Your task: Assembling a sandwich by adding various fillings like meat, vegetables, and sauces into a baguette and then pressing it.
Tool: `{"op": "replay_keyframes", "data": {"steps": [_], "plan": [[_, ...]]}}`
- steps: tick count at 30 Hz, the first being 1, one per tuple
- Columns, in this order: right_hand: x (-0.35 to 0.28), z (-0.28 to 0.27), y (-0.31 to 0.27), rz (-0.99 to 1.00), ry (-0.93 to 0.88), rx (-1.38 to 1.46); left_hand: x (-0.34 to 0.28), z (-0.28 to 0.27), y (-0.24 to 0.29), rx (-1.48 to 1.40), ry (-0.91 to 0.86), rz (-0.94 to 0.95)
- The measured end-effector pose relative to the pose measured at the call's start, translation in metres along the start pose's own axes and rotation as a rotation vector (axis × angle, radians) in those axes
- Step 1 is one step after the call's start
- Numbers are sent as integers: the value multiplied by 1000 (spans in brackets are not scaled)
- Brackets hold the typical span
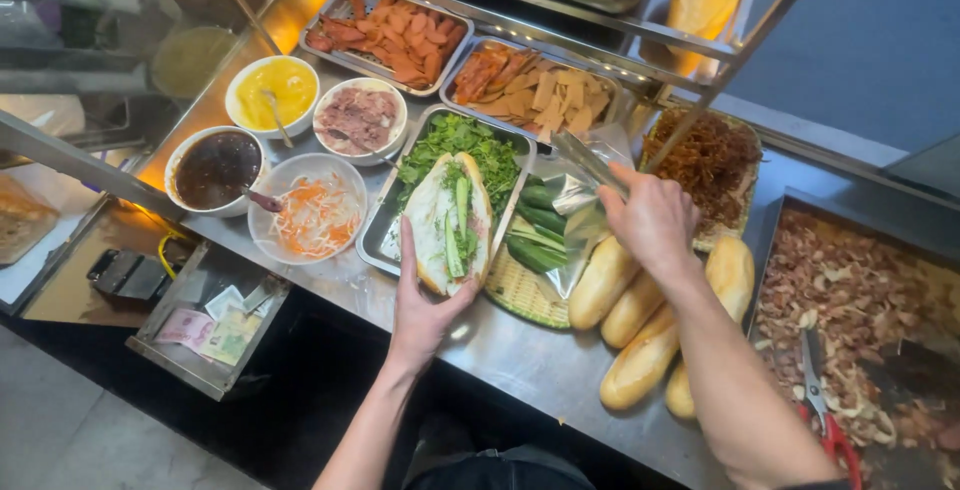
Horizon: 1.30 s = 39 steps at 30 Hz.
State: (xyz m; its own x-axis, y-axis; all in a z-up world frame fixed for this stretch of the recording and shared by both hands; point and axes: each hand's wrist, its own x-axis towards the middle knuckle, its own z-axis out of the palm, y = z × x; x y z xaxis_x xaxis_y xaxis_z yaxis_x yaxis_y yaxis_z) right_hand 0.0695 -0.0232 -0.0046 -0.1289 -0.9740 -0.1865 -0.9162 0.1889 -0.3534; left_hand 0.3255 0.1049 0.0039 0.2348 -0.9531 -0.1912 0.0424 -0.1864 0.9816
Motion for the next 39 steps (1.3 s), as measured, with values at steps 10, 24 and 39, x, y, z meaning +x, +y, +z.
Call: {"op": "replay_keyframes", "data": {"steps": [10, 24, 39], "plan": [[92, 50, -24, 290, 151, -15, 60, -28, -8, -33, -137, -17], [79, 44, -130, 45, 99, -197, 127, -66, -19, -158, -405, -49], [5, -70, -165, 264, -214, -33, 162, -58, -41, -97, -420, -83]]}}
